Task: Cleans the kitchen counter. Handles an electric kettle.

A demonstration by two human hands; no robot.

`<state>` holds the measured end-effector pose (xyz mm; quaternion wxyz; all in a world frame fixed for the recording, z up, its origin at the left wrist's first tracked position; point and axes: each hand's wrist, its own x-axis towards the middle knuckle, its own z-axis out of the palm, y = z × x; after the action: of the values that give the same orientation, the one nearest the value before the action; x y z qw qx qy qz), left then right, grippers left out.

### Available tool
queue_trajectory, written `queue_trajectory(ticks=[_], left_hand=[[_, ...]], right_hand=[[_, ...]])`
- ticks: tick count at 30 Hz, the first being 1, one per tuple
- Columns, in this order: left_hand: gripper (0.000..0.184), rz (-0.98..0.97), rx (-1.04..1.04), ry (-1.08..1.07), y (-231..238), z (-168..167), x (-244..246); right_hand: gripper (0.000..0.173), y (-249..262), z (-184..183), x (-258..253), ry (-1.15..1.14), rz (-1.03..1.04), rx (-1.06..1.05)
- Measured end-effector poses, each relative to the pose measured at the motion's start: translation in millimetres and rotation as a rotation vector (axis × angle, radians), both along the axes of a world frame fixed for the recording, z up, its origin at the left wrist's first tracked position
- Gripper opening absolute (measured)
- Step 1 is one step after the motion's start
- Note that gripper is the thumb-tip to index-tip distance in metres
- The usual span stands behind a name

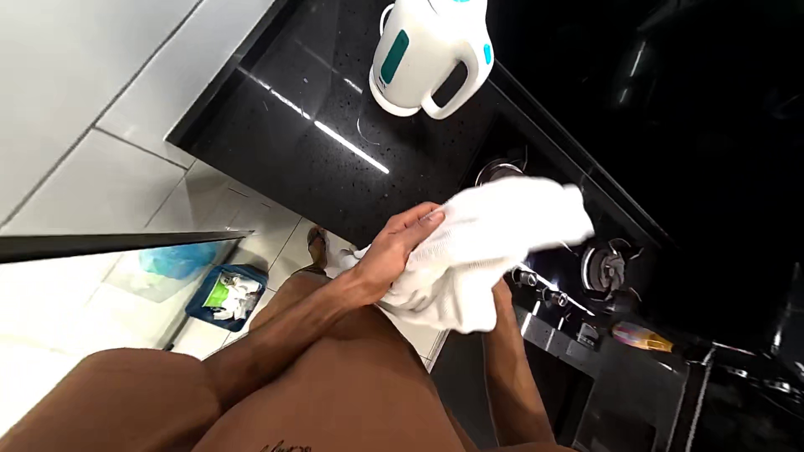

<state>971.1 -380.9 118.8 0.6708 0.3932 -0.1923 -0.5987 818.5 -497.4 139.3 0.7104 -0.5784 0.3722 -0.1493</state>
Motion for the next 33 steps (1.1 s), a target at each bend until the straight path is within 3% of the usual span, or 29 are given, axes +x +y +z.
queue_trajectory(ticks=[1,3,6,9,12,14,17,19,22,24,26,29,31,33], left_hand=[[0.036,0.059,0.022,0.002,4.7,-0.9,-17.0],[0.032,0.133,0.061,-0.018,17.1,-3.5,-55.9],[0.023,0.071,0.230,-0.252,54.3,2.6,-124.1],[0.050,0.029,0.128,-0.743,95.5,-11.1,-192.0],[0.047,0.101,0.018,-0.846,115.0,-26.7,-251.2],[0.044,0.139,0.000,-0.898,118.9,-26.4,-280.9],[0.025,0.208,-0.290,-0.887,101.8,-15.6,-319.0],[0.031,0.232,-0.437,-0.880,79.1,3.8,-340.9],[0.027,0.193,-0.519,-0.818,54.7,29.5,-376.1],[0.025,0.122,-0.559,-0.771,38.2,41.1,-404.0],[0.023,0.024,-0.611,-0.726,16.2,49.9,-434.1],[0.024,-0.228,-0.713,-0.630,-19.7,66.5,-479.4],[0.025,-0.429,-0.805,-0.525,-42.2,86.6,-514.2],[0.027,-0.596,-0.977,-0.419,-64.9,117.5,-550.0]], right_hand=[[0.024,0.9,-20.8,-29.7,-0.252,0.060,0.025],[0.042,3.7,-36.5,-73.7,-0.415,0.210,0.060],[0.037,50.7,-43.2,-153.5,-0.305,0.038,0.058],[0.038,98.8,-53.9,-227.4,-0.397,-0.066,0.106],[0.015,133.3,-70.8,-285.8,-0.381,-0.164,0.074],[0.027,152.8,-79.2,-320.1,-0.326,-0.267,0.022],[0.027,179.2,-88.3,-389.4,-0.296,-0.562,-0.048],[0.025,182.6,-89.5,-434.0,-0.223,-0.927,-0.148],[0.034,176.8,-85.9,-503.6,0.005,-1.421,-0.220],[0.036,179.6,-79.5,-543.7,0.096,-1.561,-0.233],[0.032,188.3,-68.6,-576.3,0.170,-1.465,-0.265],[0.029,207.9,-39.2,-625.4,0.255,-0.974,-0.304],[0.032,214.0,-8.6,-658.4,0.103,-0.731,-0.466],[0.039,201.0,17.8,-681.9,-0.199,-0.791,-0.610]])
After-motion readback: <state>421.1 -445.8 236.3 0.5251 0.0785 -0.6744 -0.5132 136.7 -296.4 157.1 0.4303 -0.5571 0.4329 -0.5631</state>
